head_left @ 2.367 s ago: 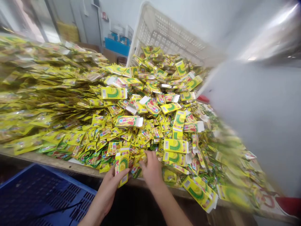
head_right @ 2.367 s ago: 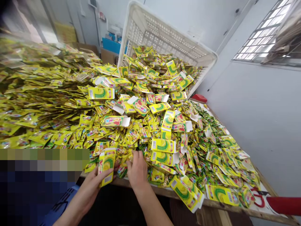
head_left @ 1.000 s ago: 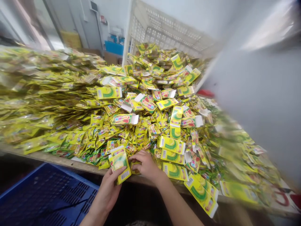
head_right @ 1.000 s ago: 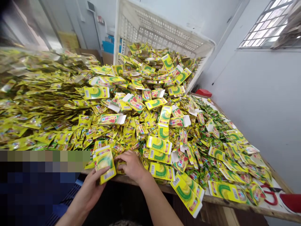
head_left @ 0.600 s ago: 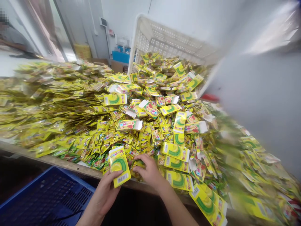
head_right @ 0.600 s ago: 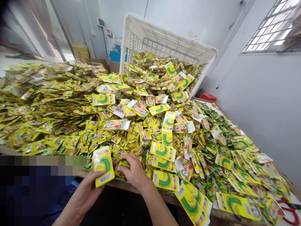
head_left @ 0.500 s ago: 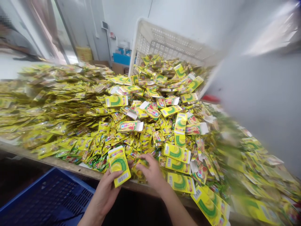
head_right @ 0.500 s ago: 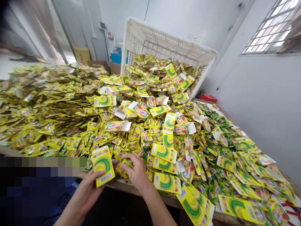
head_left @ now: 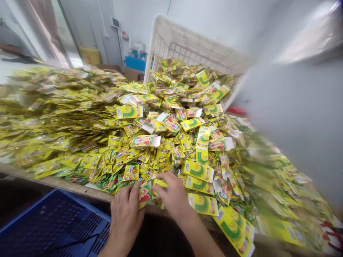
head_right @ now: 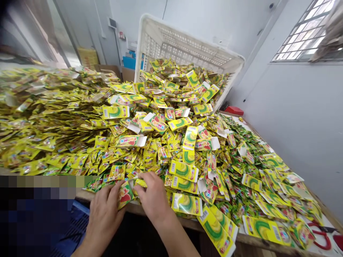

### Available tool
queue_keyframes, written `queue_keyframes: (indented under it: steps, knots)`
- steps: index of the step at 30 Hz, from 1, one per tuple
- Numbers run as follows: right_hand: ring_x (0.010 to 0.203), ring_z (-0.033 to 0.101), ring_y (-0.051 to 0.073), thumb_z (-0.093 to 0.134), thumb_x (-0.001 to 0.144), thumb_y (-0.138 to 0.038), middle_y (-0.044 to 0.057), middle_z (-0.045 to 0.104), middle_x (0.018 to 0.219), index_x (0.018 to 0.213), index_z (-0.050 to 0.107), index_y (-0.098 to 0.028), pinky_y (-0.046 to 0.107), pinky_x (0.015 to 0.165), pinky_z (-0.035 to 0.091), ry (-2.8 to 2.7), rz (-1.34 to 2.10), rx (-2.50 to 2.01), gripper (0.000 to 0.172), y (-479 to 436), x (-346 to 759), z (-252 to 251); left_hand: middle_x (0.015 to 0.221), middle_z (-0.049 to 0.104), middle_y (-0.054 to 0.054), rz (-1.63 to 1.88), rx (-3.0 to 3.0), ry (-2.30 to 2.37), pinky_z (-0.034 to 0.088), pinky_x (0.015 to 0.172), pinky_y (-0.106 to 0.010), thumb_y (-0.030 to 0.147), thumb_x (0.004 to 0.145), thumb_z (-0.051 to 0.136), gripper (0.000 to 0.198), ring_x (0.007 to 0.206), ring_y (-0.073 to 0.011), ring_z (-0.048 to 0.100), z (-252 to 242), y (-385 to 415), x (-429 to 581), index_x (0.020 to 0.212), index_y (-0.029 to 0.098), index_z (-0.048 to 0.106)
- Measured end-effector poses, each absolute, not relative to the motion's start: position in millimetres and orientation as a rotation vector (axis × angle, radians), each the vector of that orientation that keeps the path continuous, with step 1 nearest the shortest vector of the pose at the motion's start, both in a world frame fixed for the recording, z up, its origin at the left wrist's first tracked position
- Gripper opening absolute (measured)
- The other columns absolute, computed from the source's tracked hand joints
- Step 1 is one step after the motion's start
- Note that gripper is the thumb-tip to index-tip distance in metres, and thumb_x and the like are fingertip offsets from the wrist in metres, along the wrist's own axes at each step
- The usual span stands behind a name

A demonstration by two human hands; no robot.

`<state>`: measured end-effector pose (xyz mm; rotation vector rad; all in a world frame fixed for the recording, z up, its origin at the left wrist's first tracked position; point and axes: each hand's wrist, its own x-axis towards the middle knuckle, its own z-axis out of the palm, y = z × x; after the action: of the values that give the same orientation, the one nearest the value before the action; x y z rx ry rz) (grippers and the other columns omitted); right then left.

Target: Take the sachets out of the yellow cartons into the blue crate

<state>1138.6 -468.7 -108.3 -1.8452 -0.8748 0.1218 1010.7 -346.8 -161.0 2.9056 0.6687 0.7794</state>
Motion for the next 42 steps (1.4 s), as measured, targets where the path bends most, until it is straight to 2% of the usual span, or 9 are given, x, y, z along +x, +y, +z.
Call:
queue_keyframes:
  steps: [6,10,14,16,20,25,33,39,42]
  knots:
    - [0.090,0.059,0.017,0.074,0.078,-0.018,0.000,0.064,0.092,0.095,0.069,-0.023,0.027,0.081,0.045,-1.108,0.276,-1.952,0.019,-480.4,1150.3,-110.8,0.105,0.054,-0.013,0.805,2.852,0.714,0.041,0.083,-0.041,0.010,0.076,0.059,0.049,0.099,-0.0309,0.052,-168.0,-360.2,1016.7,0.124,0.016,0.056]
    - [0.093,0.056,0.017,0.066,0.083,-0.016,0.002,0.059,0.097,0.097,0.069,-0.023,0.028,0.083,0.046,-1.258,0.298,-1.978,0.016,-491.8,1152.7,-105.7,0.102,0.055,-0.011,0.673,2.595,0.663,0.044,0.082,-0.041,0.030,0.074,0.070,0.046,0.098,-0.0318,0.053,-176.5,-373.4,1017.3,0.116,0.018,0.057]
    - [0.099,0.056,0.018,0.060,0.080,-0.007,0.004,0.057,0.111,0.117,0.061,-0.027,0.029,0.088,0.046,-1.216,0.428,-1.921,0.042,-508.8,1153.1,-104.4,0.103,0.061,-0.009,0.317,2.108,0.547,0.047,0.080,-0.035,0.042,0.075,0.070,0.049,0.095,-0.0288,0.059,-175.4,-388.3,1007.7,0.117,0.021,0.054]
    - [0.091,0.057,0.017,0.070,0.075,-0.010,0.000,0.060,0.101,0.117,0.060,-0.028,0.027,0.078,0.047,-1.077,0.455,-1.903,0.047,-515.8,1153.6,-105.0,0.096,0.066,-0.007,0.141,1.883,0.534,0.047,0.075,-0.031,0.043,0.071,0.075,0.050,0.089,-0.0279,0.061,-171.7,-395.8,1002.1,0.112,0.021,0.056]
    - [0.076,0.057,0.014,0.081,0.067,-0.014,-0.004,0.061,0.079,0.086,0.068,-0.023,0.022,0.068,0.043,-1.095,0.425,-1.856,0.024,-525.0,1153.4,-105.4,0.091,0.067,-0.005,0.091,1.603,0.497,0.045,0.076,-0.028,0.042,0.074,0.073,0.037,0.087,-0.0257,0.059,-167.7,-409.7,996.7,0.100,0.019,0.060]
    - [0.082,0.062,0.015,0.072,0.076,-0.009,-0.002,0.068,0.082,0.087,0.074,-0.023,0.023,0.078,0.046,-1.294,0.520,-1.782,0.018,-535.0,1153.1,-94.9,0.082,0.061,-0.002,0.074,1.411,0.424,0.044,0.071,-0.026,0.043,0.075,0.073,0.031,0.079,-0.0208,0.054,-176.8,-421.4,993.2,0.089,0.018,0.060]
    - [0.066,0.059,0.013,0.080,0.070,-0.017,-0.003,0.066,0.073,0.088,0.073,-0.022,0.021,0.062,0.043,-1.240,0.664,-1.925,0.019,-538.9,1134.1,-106.3,0.098,0.069,-0.007,-0.117,1.095,0.335,0.046,0.081,-0.031,0.043,0.075,0.075,0.046,0.092,-0.0246,0.061,-178.3,-431.5,978.0,0.113,0.020,0.065]
    - [0.077,0.058,0.015,0.067,0.082,-0.012,-0.001,0.066,0.077,0.092,0.072,-0.023,0.025,0.080,0.044,-1.456,0.538,-1.862,0.016,-546.9,1101.1,-121.2,0.093,0.071,-0.006,-0.067,0.972,0.411,0.047,0.081,-0.031,0.042,0.069,0.081,0.043,0.087,-0.0236,0.063,-183.2,-430.0,964.3,0.105,0.021,0.071]
    - [0.095,0.055,0.017,0.076,0.079,-0.027,0.003,0.064,0.098,0.100,0.071,-0.024,0.027,0.087,0.043,-1.312,0.441,-1.893,0.022,-551.2,1094.9,-119.8,0.094,0.071,-0.006,-0.109,1.031,0.399,0.048,0.081,-0.030,0.040,0.073,0.078,0.039,0.091,-0.0239,0.063,-181.9,-425.6,961.2,0.107,0.022,0.071]
